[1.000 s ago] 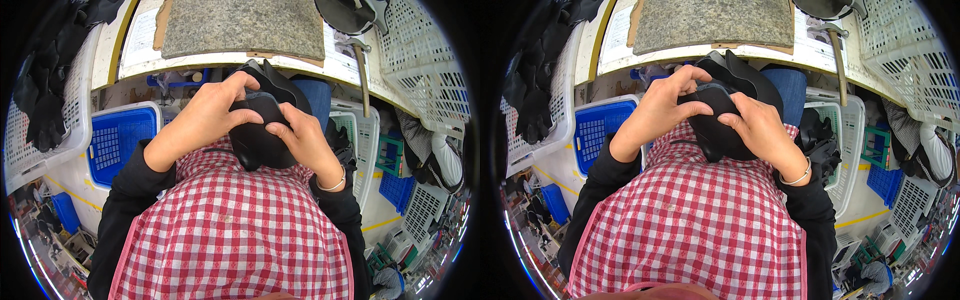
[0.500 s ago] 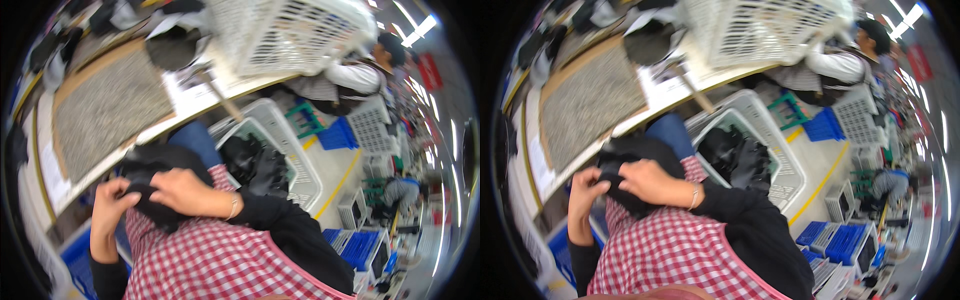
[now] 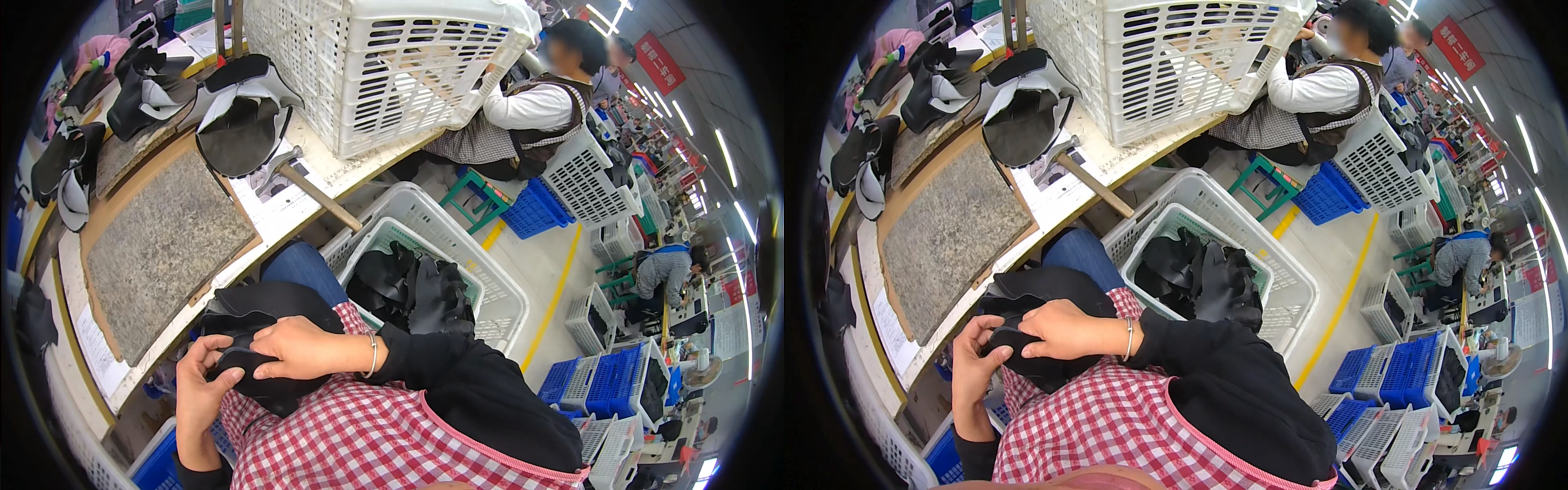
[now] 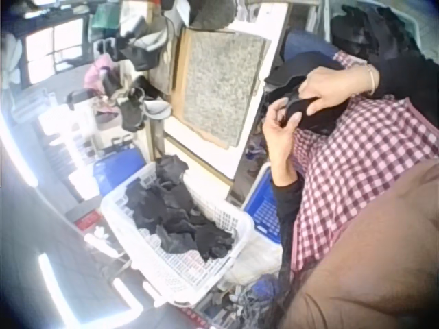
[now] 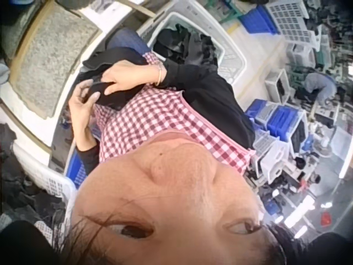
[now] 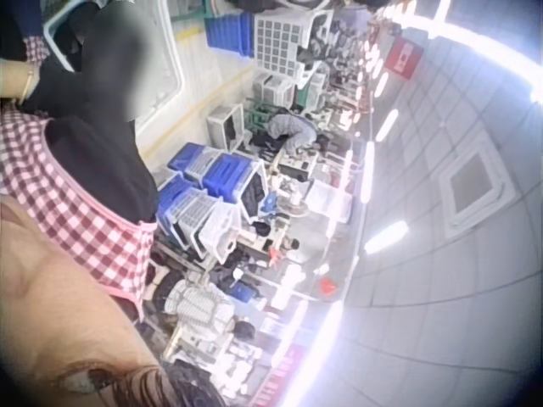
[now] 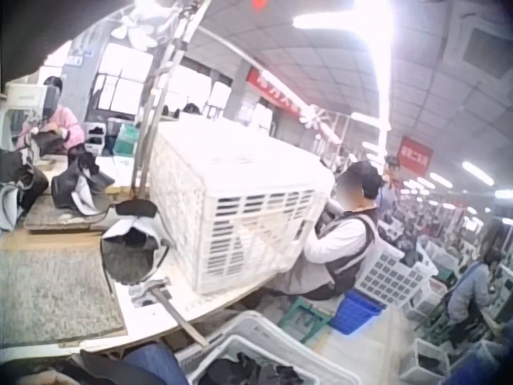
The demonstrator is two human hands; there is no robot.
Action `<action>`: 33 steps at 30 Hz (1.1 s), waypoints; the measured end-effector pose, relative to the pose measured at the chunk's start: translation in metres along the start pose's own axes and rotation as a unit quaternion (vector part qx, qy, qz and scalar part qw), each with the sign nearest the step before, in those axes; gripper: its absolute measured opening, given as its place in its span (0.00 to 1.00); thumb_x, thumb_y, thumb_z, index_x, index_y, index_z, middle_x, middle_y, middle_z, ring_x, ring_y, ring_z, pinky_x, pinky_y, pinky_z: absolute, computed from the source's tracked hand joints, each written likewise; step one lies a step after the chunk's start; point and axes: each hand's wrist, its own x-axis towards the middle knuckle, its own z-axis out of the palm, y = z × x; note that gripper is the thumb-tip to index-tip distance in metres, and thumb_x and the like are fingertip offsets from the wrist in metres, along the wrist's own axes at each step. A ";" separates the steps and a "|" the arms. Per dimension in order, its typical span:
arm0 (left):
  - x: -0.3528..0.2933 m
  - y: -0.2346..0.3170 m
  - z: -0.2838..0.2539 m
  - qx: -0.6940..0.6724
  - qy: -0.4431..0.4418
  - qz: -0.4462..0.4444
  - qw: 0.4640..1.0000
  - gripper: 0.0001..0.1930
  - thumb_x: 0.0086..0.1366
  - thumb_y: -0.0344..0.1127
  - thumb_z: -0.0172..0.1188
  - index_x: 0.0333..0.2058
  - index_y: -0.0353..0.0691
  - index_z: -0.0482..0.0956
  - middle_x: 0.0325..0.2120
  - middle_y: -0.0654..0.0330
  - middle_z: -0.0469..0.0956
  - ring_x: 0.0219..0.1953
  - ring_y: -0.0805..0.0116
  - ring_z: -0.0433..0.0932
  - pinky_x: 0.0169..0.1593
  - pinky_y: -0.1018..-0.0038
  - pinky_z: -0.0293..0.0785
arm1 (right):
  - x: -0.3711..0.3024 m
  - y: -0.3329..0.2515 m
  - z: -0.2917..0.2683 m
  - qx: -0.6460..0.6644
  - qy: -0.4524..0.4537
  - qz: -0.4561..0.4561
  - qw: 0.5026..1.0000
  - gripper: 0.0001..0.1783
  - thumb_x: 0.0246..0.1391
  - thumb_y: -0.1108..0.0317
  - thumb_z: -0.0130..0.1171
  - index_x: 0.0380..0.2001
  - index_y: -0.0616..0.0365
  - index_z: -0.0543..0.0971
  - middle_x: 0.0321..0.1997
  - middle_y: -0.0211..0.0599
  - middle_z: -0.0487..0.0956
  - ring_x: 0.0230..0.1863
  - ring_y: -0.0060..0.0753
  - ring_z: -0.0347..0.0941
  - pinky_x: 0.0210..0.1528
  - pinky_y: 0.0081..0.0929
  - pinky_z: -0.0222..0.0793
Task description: The person repeatedly picks black shoe uppers from a white basket, folds and aligns edges by hand, and uses a hammer to tap seams on a workbench. They place finished uppers into a white basket and continue the cycle.
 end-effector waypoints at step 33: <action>0.000 0.026 0.062 0.147 0.118 0.032 0.982 0.32 0.47 0.13 0.68 0.51 0.34 0.67 0.36 0.61 0.78 0.40 0.75 0.79 0.47 0.78 0.78 | 0.024 -0.011 -0.046 -0.076 -0.016 -0.176 0.981 0.11 0.49 0.60 0.67 0.35 0.51 0.85 0.35 0.36 0.82 0.32 0.49 0.81 0.33 0.46 0.76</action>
